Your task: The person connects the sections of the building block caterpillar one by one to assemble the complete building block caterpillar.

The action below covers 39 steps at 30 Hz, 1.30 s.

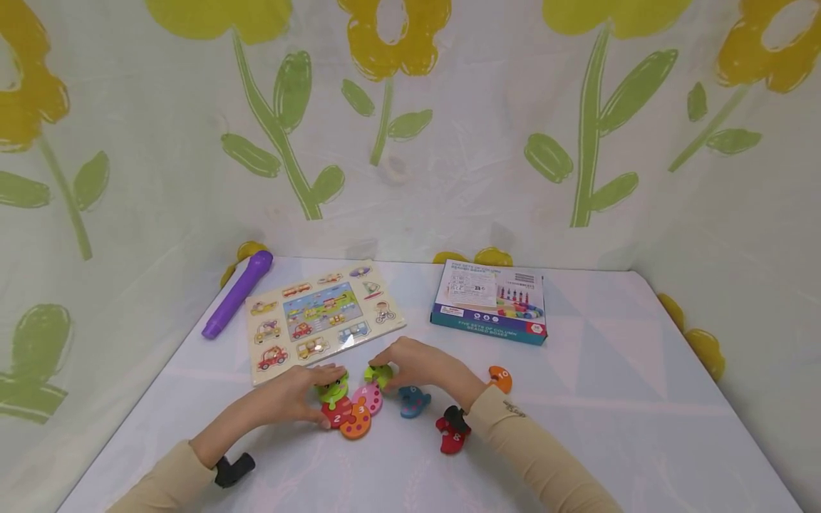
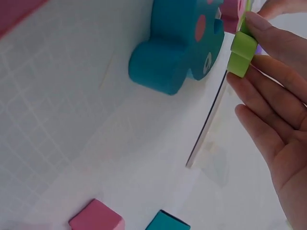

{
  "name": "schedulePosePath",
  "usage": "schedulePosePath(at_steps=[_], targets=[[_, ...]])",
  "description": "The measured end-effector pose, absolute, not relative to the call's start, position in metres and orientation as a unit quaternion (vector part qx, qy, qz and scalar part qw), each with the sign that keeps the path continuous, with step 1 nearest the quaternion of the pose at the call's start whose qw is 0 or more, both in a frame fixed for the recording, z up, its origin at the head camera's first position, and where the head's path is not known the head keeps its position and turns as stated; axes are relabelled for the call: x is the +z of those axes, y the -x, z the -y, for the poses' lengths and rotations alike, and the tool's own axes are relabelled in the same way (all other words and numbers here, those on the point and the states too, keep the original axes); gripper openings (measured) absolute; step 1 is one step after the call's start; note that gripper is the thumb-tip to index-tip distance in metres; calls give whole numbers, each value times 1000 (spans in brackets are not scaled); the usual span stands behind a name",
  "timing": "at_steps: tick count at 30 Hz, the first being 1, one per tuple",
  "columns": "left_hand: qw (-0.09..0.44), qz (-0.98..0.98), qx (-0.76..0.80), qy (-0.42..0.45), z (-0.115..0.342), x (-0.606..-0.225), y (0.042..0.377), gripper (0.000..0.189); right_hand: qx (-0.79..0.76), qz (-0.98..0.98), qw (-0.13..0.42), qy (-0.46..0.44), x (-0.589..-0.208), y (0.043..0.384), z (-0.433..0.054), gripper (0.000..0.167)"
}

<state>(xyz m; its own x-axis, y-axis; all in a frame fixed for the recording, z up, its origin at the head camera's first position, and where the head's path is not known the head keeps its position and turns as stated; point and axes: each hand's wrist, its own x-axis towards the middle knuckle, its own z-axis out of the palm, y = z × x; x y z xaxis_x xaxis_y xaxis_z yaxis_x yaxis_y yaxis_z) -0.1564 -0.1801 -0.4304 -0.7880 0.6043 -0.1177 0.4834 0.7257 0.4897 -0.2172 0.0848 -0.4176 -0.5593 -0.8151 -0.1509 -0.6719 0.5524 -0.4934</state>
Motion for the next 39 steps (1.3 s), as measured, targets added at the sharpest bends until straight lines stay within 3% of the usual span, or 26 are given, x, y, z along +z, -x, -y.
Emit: schedulePosePath(at_steps=[39], targets=[[141, -922, 217, -288, 177, -428, 156, 82, -168, -868, 162, 439, -418, 212, -85, 46]])
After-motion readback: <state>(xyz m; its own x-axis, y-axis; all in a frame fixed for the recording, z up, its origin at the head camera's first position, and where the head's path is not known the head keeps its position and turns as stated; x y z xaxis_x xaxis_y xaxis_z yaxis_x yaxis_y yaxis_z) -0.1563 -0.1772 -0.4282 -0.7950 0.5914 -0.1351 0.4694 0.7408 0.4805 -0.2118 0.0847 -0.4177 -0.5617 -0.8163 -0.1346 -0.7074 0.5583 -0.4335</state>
